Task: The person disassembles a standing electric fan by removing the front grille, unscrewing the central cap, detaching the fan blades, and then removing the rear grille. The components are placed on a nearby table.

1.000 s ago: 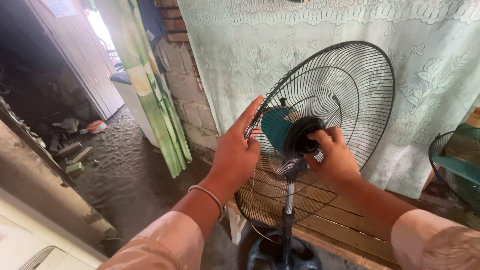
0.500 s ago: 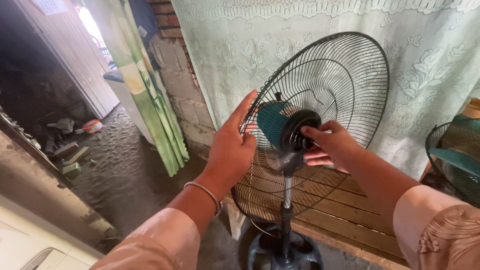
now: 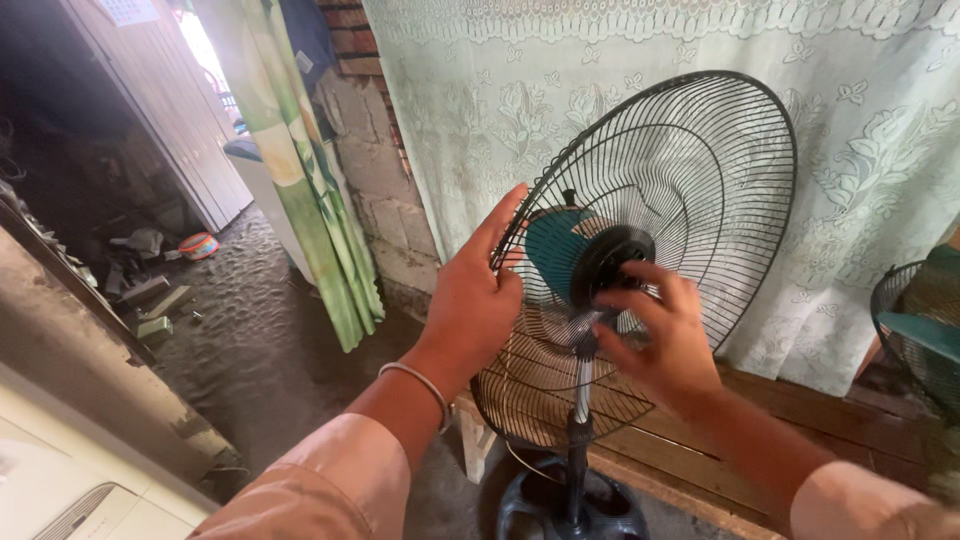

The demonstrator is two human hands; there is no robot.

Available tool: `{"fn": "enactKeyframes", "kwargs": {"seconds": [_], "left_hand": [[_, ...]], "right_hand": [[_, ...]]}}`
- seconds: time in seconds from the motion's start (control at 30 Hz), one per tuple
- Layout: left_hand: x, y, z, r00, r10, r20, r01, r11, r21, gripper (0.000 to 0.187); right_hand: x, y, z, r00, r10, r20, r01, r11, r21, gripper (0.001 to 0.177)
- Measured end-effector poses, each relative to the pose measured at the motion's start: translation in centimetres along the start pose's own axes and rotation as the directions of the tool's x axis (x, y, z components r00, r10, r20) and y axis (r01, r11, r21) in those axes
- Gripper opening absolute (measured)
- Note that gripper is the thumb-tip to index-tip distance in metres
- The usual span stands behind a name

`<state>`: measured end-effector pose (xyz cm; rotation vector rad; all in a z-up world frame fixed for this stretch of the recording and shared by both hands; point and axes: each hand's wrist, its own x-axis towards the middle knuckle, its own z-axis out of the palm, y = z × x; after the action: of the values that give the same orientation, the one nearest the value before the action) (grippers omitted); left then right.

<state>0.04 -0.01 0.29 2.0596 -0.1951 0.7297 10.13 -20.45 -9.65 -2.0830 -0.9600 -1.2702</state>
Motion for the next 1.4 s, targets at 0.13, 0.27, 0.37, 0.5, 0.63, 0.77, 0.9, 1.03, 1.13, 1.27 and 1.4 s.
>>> {"fn": "enactKeyframes", "kwargs": {"seconds": [0.13, 0.27, 0.37, 0.5, 0.63, 0.77, 0.9, 1.03, 1.13, 1.27, 1.4], "left_hand": [[0.0, 0.7, 0.0, 1.000, -0.005, 0.012, 0.005, 1.000, 0.017, 0.076], [0.0, 1.4, 0.1, 0.998, -0.058, 0.032, 0.057, 0.998, 0.008, 0.078], [-0.1, 1.1, 0.1, 0.999, -0.040, 0.022, 0.041, 0.999, -0.006, 0.078], [-0.1, 0.6, 0.2, 1.000, 0.026, 0.006, -0.026, 1.000, -0.017, 0.077], [0.1, 0.2, 0.3, 0.998, 0.057, -0.012, -0.057, 0.998, 0.008, 0.077], [0.1, 0.0, 0.4, 0.999, -0.035, 0.010, 0.035, 0.999, 0.015, 0.077], [0.1, 0.2, 0.4, 0.996, 0.086, -0.020, -0.086, 0.996, 0.011, 0.073], [0.2, 0.4, 0.3, 0.994, 0.105, -0.020, -0.105, 0.994, -0.002, 0.074], [0.1, 0.8, 0.2, 0.988, 0.154, -0.024, -0.154, 0.988, 0.024, 0.073], [0.0, 0.9, 0.2, 0.996, -0.080, 0.031, 0.080, 0.997, 0.007, 0.071], [0.2, -0.3, 0.4, 1.000, -0.005, 0.010, 0.005, 1.000, -0.020, 0.069]], "right_hand": [[3.4, 0.1, 0.1, 0.349, 0.902, 0.254, -0.894, 0.240, 0.378, 0.053], [4.7, 2.1, 0.5, -0.107, 0.610, 0.785, -0.911, -0.376, 0.168, 0.060], [4.0, 3.5, 1.4, 0.095, 0.686, 0.722, -0.962, -0.122, 0.243, 0.060], [1.5, 3.5, 1.6, 0.816, 0.452, 0.360, -0.509, 0.857, 0.078, 0.062], [0.0, 2.6, 1.1, 0.935, 0.287, 0.207, -0.325, 0.928, 0.180, 0.063], [0.8, 2.6, 1.5, 0.638, 0.665, 0.387, -0.767, 0.590, 0.251, 0.073], [1.4, 2.7, 2.0, 0.586, 0.697, 0.412, -0.801, 0.573, 0.170, 0.058], [0.8, 2.1, 1.8, 0.635, 0.701, 0.325, -0.772, 0.594, 0.226, 0.053], [0.7, 1.4, 1.2, 0.539, 0.768, 0.345, -0.840, 0.464, 0.280, 0.051], [0.1, 1.7, -0.7, 0.473, 0.804, 0.361, -0.862, 0.337, 0.379, 0.050], [-1.6, 1.4, -1.6, 0.388, 0.859, 0.334, -0.825, 0.162, 0.542, 0.048]]}}
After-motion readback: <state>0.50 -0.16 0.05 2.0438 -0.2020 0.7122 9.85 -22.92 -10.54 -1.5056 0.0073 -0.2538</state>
